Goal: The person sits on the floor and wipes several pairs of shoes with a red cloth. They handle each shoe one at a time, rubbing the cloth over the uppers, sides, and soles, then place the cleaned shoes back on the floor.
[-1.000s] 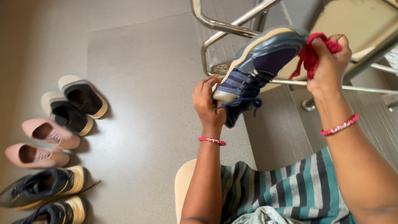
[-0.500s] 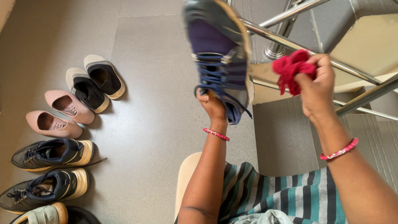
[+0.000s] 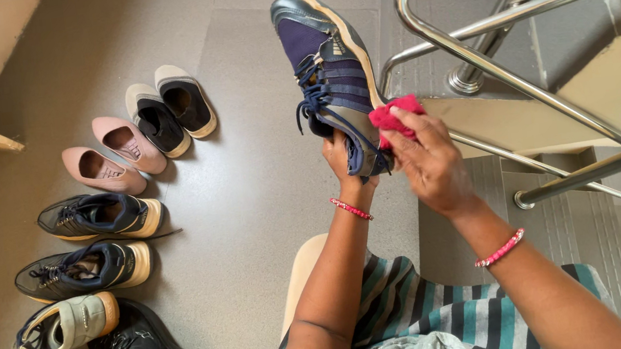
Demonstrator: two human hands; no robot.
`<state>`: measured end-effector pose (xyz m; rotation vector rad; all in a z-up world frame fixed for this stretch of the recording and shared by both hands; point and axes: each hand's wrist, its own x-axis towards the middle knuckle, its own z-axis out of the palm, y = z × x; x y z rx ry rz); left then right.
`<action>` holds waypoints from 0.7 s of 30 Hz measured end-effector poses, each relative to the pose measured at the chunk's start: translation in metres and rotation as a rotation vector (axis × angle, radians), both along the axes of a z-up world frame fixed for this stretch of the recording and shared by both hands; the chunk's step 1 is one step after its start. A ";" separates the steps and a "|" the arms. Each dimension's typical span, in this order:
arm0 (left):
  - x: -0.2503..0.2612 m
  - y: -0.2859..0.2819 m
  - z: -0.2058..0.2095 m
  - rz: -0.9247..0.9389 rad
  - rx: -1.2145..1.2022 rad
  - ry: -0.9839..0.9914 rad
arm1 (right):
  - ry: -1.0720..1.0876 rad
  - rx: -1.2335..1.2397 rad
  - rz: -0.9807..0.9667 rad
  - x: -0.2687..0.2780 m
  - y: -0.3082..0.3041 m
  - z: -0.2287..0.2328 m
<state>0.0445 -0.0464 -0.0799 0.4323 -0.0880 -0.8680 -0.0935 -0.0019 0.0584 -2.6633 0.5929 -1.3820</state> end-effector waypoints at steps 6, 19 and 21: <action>0.002 -0.002 -0.004 -0.123 0.093 -0.080 | -0.157 0.136 -0.025 0.015 -0.023 -0.009; 0.020 -0.004 -0.012 -0.124 0.175 -0.147 | 0.054 0.018 -0.070 0.038 -0.020 -0.006; 0.027 -0.007 -0.013 -0.090 0.176 -0.109 | 0.076 0.011 -0.013 0.042 -0.007 -0.011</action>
